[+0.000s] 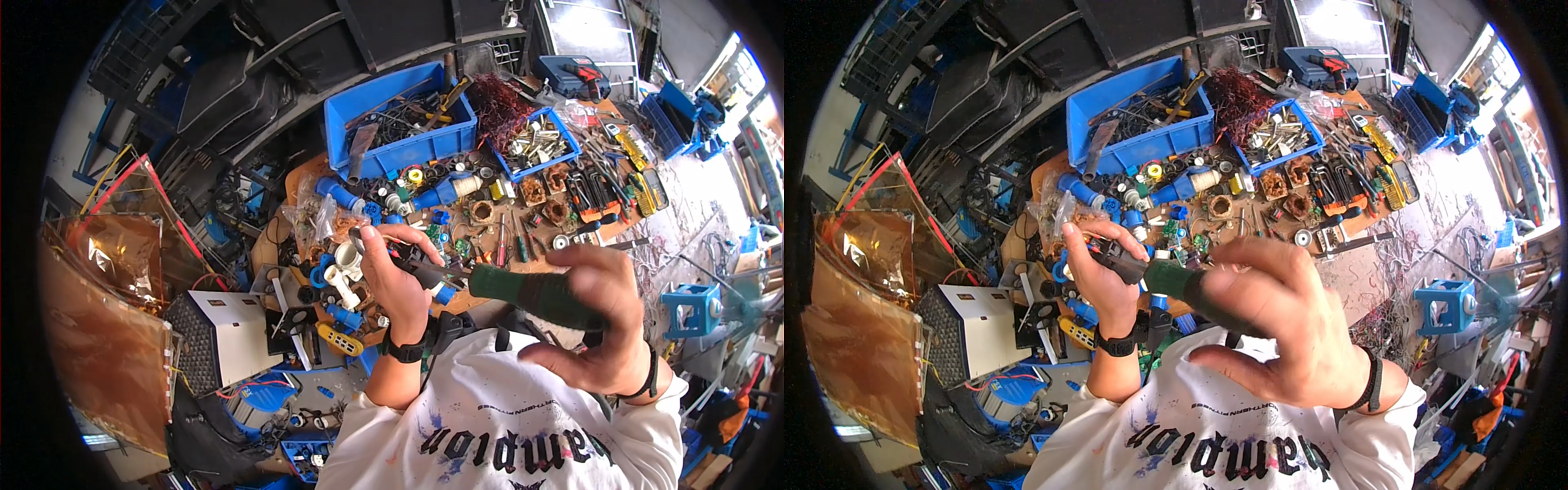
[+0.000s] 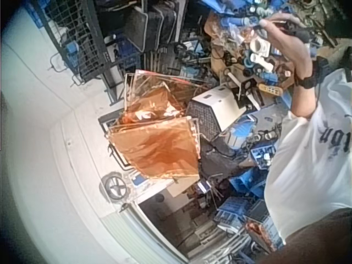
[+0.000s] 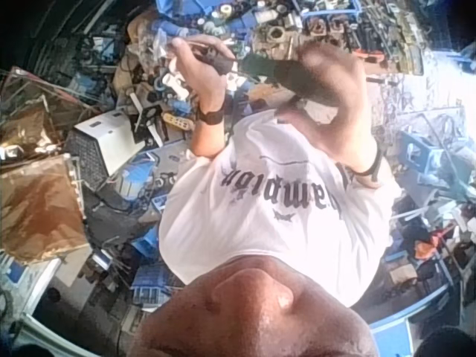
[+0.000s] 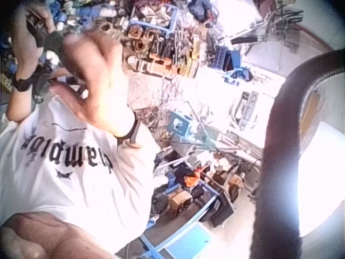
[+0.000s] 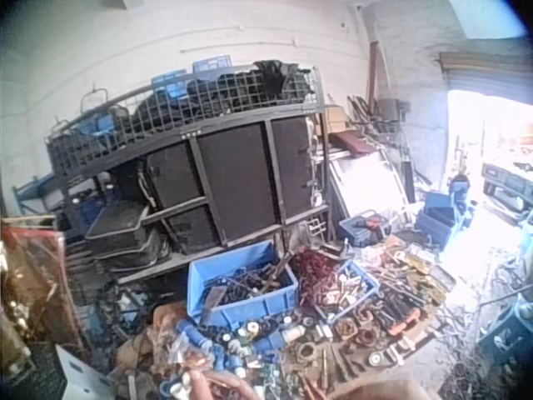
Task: The person uses a screwdriver to pry open a black electrical connector, removes a small internal component, and then reassembles the connector. They handle a wire and a small metal piece during the process.
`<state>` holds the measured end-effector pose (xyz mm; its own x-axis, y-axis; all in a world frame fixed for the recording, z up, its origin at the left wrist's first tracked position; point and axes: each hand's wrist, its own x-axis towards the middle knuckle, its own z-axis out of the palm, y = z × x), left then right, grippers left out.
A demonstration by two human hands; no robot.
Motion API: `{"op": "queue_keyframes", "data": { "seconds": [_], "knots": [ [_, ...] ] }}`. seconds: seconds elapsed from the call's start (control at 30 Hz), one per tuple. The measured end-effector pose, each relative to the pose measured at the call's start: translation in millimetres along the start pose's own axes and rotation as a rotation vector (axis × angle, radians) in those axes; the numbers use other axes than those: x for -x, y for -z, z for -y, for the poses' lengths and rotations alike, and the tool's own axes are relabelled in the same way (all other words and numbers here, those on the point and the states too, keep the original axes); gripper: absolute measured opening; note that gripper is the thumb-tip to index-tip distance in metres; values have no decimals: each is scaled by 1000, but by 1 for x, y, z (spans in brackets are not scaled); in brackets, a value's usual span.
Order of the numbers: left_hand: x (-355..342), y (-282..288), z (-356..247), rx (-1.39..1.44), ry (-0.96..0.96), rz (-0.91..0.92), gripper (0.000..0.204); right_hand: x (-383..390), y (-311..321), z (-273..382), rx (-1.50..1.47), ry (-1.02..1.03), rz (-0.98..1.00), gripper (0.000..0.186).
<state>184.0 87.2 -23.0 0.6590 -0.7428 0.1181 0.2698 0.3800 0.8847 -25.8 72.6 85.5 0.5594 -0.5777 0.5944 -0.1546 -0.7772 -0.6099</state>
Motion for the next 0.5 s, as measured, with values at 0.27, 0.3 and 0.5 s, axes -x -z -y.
{"op": "queue_keyframes", "data": {
  "seconds": [0.27,0.3,0.5],
  "knots": [
    [2,-2,1,-37,-21,-20,51,1,8,-3,199,8,59,46],
    [1,-1,2,-7,-23,-6,51,1,6,-6,167,97,24,41],
    [3,0,0,45,-11,14,51,1,12,0,65,18,146,42]
  ]
}}
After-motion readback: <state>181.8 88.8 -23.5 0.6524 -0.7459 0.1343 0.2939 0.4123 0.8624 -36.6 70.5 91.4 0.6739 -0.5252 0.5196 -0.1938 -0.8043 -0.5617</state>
